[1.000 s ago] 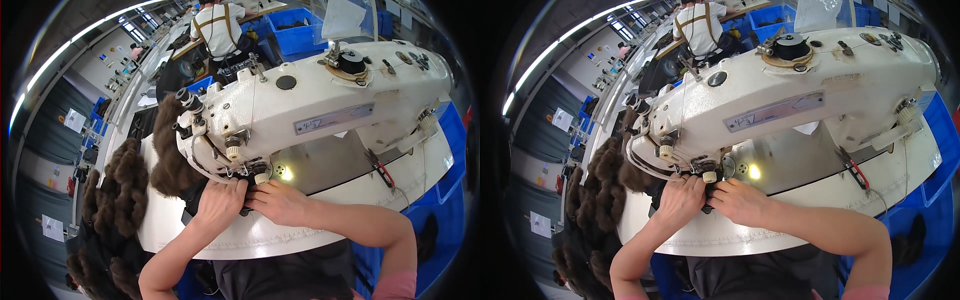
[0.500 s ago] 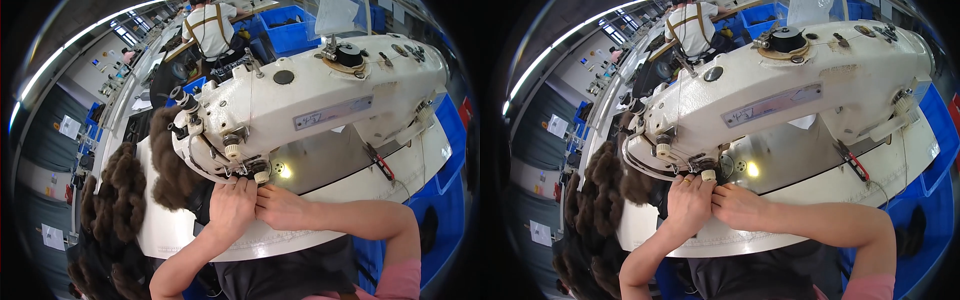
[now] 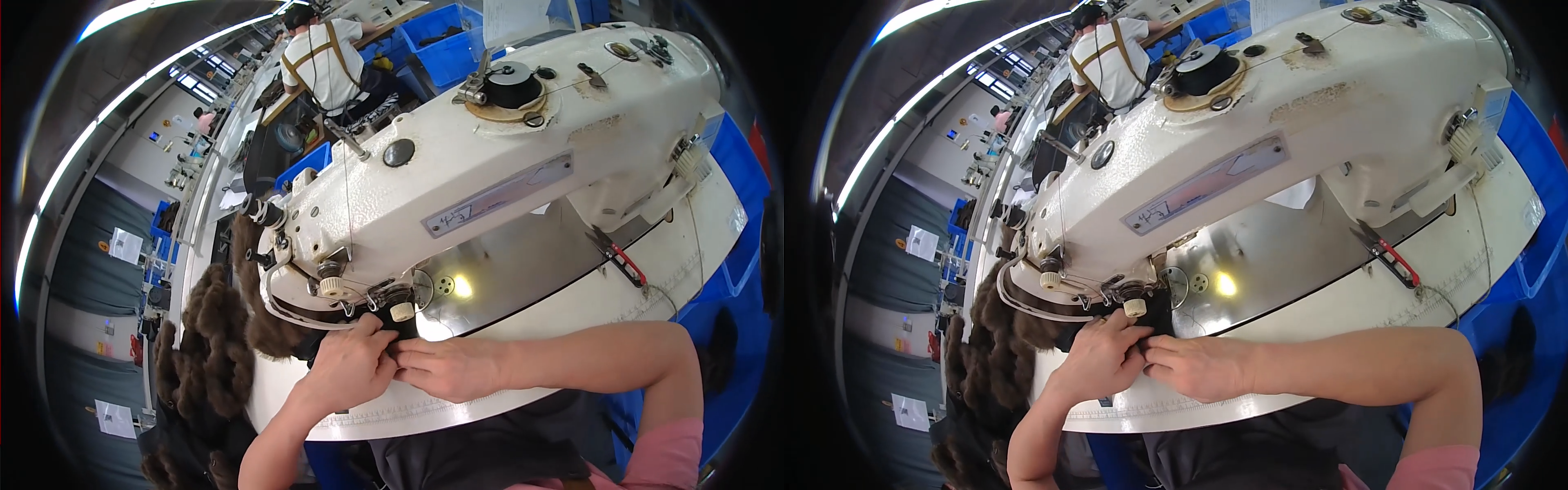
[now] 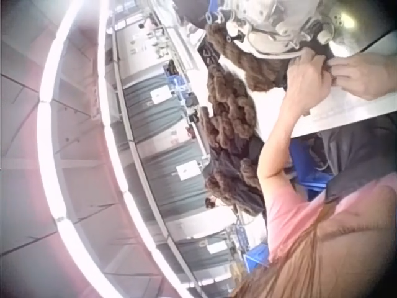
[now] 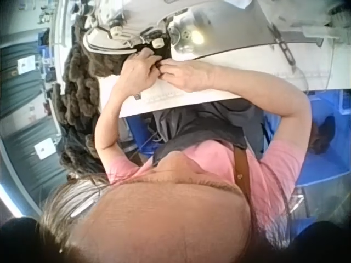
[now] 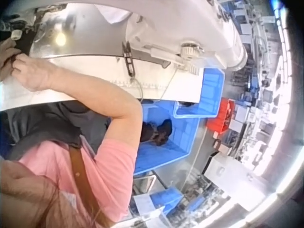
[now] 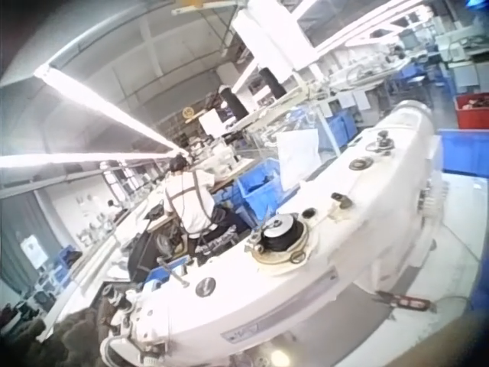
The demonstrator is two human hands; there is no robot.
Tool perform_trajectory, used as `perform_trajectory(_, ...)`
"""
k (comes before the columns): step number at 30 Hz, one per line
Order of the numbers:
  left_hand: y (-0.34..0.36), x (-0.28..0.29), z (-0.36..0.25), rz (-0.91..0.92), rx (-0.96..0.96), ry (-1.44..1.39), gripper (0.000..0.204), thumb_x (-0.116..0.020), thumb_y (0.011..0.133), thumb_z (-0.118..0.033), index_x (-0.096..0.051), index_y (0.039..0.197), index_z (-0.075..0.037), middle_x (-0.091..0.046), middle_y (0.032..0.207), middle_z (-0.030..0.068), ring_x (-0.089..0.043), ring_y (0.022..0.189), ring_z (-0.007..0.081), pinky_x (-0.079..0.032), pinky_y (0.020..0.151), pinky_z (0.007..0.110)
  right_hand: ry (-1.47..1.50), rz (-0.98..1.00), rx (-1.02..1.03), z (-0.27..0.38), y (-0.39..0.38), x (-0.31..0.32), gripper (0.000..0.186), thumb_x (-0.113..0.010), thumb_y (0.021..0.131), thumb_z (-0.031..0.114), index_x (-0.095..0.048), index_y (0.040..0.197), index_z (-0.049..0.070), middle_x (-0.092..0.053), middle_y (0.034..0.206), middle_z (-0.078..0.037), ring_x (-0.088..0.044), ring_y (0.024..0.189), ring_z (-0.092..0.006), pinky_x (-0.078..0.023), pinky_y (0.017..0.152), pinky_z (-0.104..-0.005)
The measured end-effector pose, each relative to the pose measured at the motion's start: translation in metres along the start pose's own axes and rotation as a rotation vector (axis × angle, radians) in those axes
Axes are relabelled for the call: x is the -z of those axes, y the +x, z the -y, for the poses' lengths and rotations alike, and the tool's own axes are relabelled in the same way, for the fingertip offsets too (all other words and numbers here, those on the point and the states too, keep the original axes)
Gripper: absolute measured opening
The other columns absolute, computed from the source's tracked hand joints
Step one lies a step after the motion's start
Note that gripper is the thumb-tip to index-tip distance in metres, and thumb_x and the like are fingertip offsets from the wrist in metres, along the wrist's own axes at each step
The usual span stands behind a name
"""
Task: Sewing fur trim onto black fabric or leather pieces using an industrial sewing machine.
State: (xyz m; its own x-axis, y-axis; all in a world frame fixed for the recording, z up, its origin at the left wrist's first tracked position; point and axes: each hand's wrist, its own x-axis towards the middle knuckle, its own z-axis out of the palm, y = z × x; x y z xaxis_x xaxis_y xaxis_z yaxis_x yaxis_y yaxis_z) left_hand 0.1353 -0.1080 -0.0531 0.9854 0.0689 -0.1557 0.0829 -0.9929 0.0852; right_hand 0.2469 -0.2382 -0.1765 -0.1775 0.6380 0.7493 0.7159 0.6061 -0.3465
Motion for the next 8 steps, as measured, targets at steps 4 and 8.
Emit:
perform_trajectory(4, -0.006, 0.002, 0.004, 0.013, -0.092, 0.089, 0.031, -0.067, 0.074, -0.018, -0.068, 0.099, 0.000, -0.058, 0.097, 0.0127, -0.061, 0.083, 0.0313, -0.047, 0.076, 0.042, 0.085, -0.036, 0.186, 0.004, 0.000, 0.009, 0.016, -0.064, 0.080, 0.013, -0.062, 0.089, 0.000, -0.058, 0.091, -0.012, -0.058, 0.097, -0.0259, -0.053, 0.080, -0.0303)
perform_trajectory(8, -0.009, -0.017, 0.005, -0.051, -0.026, 0.160, 0.045, -0.079, 0.066, -0.030, -0.069, 0.100, -0.002, -0.057, 0.101, 0.0134, -0.061, 0.088, 0.0340, -0.045, 0.082, 0.040, 0.107, 0.819, -0.039, 0.021, 0.024, 0.048, 0.029, -0.072, 0.080, 0.028, -0.067, 0.096, 0.004, -0.064, 0.097, -0.013, -0.060, 0.101, -0.0269, -0.053, 0.076, -0.0231)
